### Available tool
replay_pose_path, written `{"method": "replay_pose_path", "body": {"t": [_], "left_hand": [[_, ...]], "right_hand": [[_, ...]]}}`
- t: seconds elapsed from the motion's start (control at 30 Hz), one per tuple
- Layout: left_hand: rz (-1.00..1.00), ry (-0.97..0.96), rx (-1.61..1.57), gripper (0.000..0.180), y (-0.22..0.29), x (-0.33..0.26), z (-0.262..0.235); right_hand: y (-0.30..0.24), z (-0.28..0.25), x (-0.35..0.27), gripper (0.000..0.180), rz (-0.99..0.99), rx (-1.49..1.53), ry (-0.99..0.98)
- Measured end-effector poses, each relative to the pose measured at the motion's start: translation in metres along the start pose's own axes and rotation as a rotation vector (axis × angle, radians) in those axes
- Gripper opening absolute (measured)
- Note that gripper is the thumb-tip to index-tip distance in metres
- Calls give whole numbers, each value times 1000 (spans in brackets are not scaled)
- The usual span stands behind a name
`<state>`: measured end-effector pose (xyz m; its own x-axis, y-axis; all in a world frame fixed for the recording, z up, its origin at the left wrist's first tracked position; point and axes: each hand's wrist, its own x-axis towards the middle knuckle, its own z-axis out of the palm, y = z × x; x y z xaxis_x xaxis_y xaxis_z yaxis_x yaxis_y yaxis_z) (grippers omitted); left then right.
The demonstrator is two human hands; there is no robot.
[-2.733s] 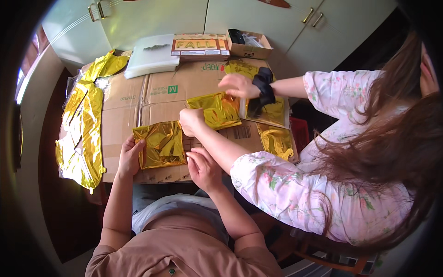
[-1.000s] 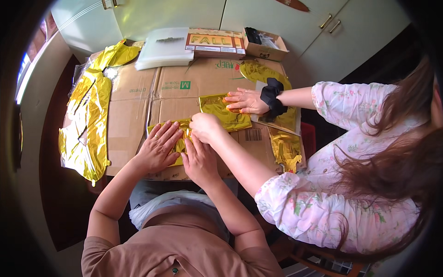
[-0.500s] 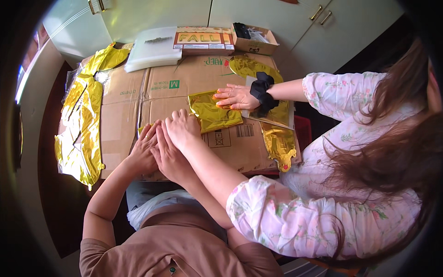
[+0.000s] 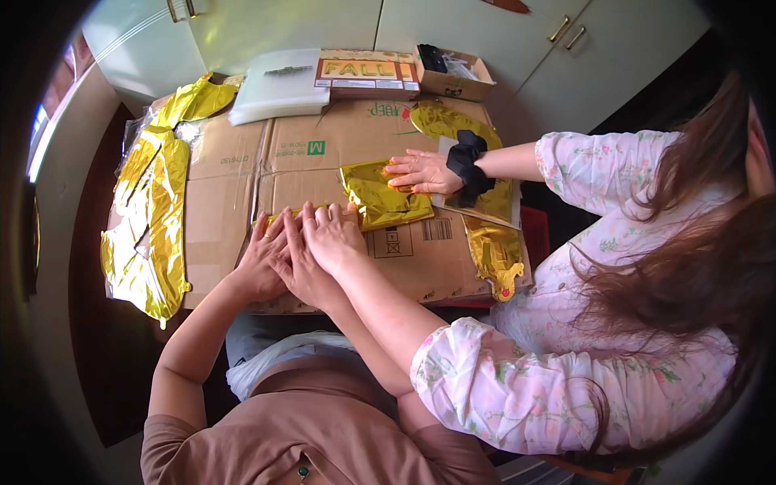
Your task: Folding and stacking gold-colored square sheets of paper on a cardboard work surface.
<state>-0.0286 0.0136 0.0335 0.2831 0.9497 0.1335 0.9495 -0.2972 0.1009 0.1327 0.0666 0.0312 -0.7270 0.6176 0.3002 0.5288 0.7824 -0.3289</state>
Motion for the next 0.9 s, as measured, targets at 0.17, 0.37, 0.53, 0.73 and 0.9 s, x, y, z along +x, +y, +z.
{"method": "replay_pose_path", "body": {"t": [0.17, 0.37, 0.53, 0.73, 0.9], "left_hand": [[14, 110, -34, 73, -1, 0, 3], [-41, 10, -207, 78, 1, 0, -14], [49, 267, -468, 61, -13, -1, -24], [-193, 413, -396, 40, -32, -11, -23], [-449, 186, -403, 43, -36, 0, -44]], "right_hand": [[-12, -8, -34, 80, -54, 99, 138], [-22, -16, -87, 71, -13, 78, 94], [-12, -17, -105, 62, -35, 116, 151], [-7, -21, -108, 54, -37, 152, 201], [-7, -16, -107, 54, -44, 94, 170]]}}
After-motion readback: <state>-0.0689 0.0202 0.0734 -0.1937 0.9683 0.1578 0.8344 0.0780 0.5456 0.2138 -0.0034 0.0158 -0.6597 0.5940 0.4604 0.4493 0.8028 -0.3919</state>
